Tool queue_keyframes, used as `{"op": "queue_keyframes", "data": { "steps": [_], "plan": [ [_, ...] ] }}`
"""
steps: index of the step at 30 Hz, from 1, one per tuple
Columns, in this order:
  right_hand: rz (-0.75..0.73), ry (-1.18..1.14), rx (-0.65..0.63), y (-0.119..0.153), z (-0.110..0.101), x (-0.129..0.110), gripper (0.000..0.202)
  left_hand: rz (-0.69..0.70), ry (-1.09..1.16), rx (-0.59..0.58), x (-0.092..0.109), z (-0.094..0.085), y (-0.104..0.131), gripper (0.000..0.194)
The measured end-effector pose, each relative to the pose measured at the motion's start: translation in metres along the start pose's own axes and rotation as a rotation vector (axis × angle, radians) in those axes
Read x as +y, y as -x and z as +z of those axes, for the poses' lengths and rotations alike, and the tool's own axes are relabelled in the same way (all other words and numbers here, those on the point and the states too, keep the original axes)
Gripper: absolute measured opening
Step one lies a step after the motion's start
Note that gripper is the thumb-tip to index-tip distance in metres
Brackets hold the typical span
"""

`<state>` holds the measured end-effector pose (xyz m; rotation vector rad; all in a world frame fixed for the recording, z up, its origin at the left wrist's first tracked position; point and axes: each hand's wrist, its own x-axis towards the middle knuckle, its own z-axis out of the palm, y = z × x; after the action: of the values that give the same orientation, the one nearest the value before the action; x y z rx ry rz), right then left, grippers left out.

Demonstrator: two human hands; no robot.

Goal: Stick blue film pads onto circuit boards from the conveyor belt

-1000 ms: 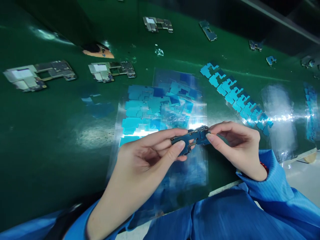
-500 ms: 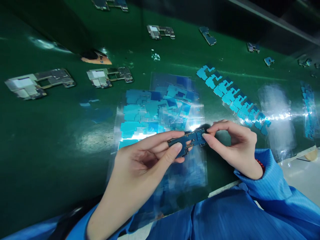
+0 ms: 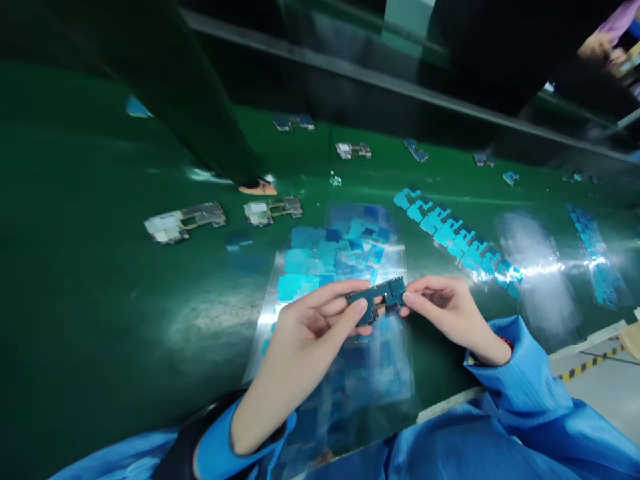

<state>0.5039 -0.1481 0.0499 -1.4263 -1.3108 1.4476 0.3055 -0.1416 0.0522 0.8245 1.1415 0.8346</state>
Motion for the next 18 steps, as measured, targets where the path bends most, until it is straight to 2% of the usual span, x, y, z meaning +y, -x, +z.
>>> {"op": "queue_keyframes", "data": {
  "steps": [4, 7, 10, 14, 18],
  "plan": [
    [0.031, 0.026, -0.006, -0.005, -0.009, -0.004, 0.026, -0.023, 0.098, -0.044, -0.005, 0.000, -0.007, 0.054],
    [-0.015, 0.169, 0.051, -0.028, -0.030, -0.018, 0.037, -0.015, 0.205, -0.063, -0.005, -0.002, -0.008, 0.056],
    [-0.050, 0.286, 0.160, -0.078, -0.054, -0.035, 0.039, 0.025, 0.198, -0.107, -0.006, -0.004, -0.006, 0.044],
    [-0.040, 0.501, 0.292, -0.160, -0.081, -0.049, 0.029, 0.095, 0.126, -0.082, -0.007, -0.007, -0.008, 0.033],
    [-0.082, 0.803, 0.380, -0.214, -0.089, -0.053, 0.025, 0.088, 0.172, -0.064, -0.007, -0.008, -0.012, 0.031]
  ]
}}
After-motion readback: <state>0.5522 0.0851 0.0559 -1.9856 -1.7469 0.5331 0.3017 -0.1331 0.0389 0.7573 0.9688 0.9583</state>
